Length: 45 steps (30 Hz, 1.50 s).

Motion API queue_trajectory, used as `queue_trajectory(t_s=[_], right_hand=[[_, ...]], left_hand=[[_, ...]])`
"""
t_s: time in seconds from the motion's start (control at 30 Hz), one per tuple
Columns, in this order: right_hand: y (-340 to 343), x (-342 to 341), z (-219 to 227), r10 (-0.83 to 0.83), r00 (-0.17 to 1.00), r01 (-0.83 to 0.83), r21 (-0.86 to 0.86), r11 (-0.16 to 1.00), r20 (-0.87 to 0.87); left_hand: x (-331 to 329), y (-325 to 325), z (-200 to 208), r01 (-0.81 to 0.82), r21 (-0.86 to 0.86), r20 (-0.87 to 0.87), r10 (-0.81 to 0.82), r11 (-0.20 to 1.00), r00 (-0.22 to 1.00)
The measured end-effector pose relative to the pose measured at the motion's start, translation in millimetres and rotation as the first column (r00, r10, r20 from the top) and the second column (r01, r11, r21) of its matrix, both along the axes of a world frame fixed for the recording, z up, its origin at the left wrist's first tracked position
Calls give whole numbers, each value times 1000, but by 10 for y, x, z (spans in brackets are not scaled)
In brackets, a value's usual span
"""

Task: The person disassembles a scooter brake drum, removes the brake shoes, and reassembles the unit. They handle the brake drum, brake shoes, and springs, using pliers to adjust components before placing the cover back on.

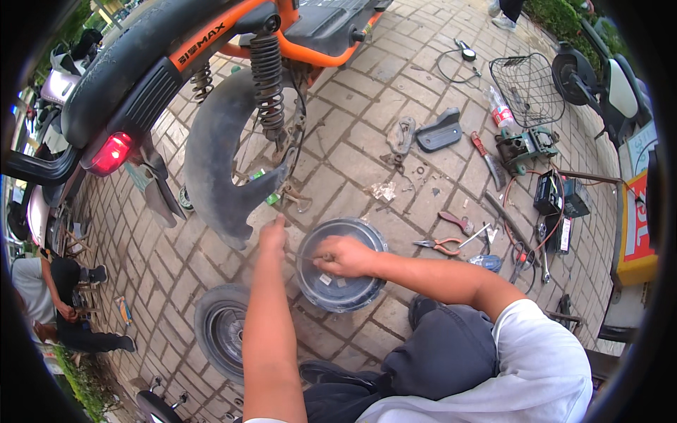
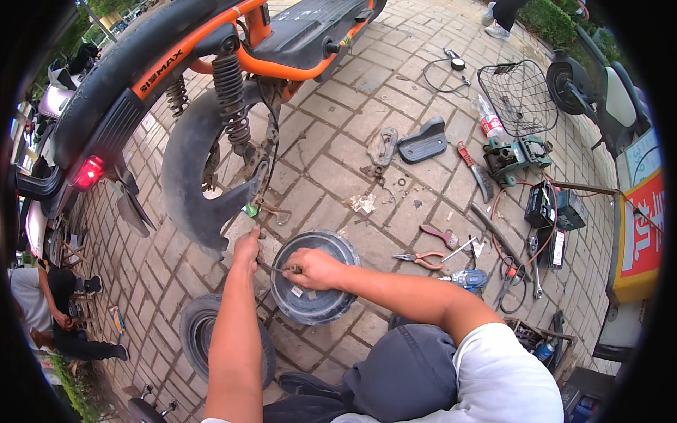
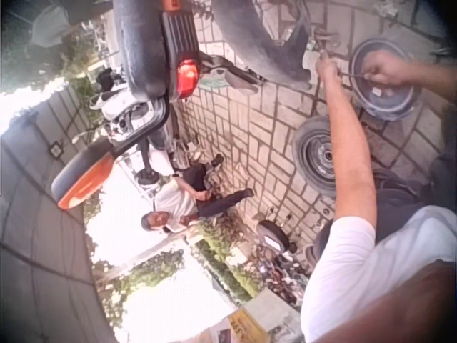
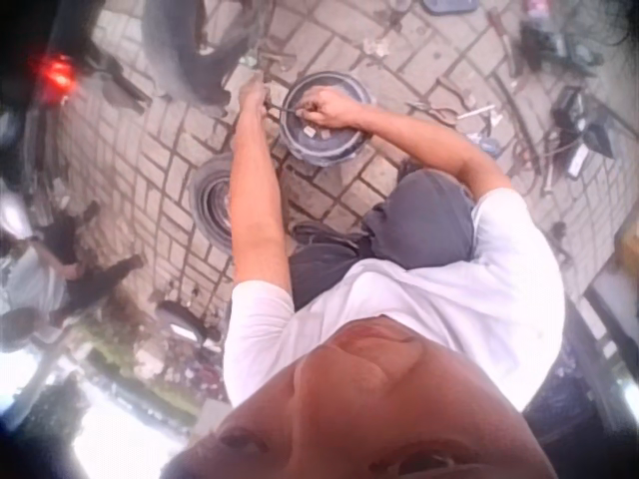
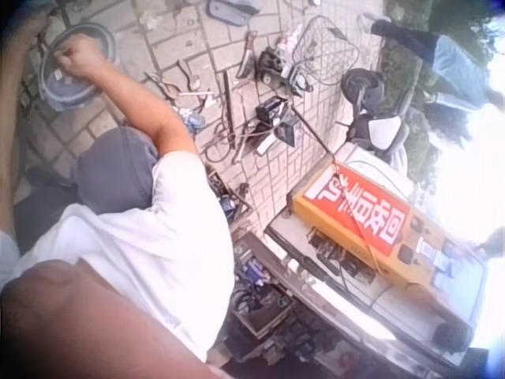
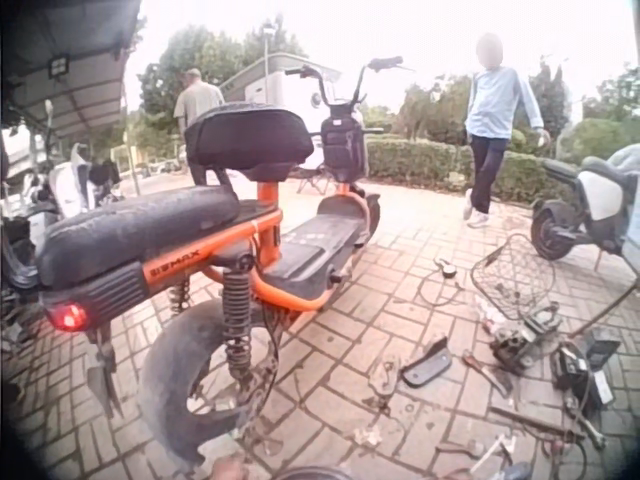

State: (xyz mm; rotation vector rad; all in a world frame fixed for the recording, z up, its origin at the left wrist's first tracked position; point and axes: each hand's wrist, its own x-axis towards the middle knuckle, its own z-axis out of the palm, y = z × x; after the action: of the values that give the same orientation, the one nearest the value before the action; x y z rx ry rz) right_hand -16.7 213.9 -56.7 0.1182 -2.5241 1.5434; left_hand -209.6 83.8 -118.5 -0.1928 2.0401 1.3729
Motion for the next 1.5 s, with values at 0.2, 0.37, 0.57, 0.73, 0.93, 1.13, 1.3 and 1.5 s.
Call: queue_trajectory(t_s=[0.2,0.37,0.57,0.73,0.93,1.13,1.3,1.5], right_hand=[[-116,104,-125,100,991,-96,53,994,-94],[-99,118,-85,16,988,-11,33,999,-157],[-101,281,-151,-63,981,75,61,995,-182],[-278,129,-133,-54,982,60,29,998,-179],[-218,164,-161,-82,979,82,-5,997,-189],[-91,204,-205,-145,974,137,-60,989,-174],[-139,208,-195,-82,977,76,-41,996,-199],[-314,310,-225,51,968,-30,86,996,-245]], left_hand=[[257,-251,-125,105,7,146,-105,994,984],[218,-254,72,201,-150,40,-198,968,979],[591,611,1146,312,-461,-688,-557,831,466],[85,2058,1528,259,-31,-817,-173,965,550],[-493,2188,1557,227,75,-628,-130,971,768],[180,1434,1996,184,-231,-823,-293,955,487],[130,1190,1845,271,-136,-748,-278,953,602],[429,263,1298,137,-627,-554,-563,766,614]])
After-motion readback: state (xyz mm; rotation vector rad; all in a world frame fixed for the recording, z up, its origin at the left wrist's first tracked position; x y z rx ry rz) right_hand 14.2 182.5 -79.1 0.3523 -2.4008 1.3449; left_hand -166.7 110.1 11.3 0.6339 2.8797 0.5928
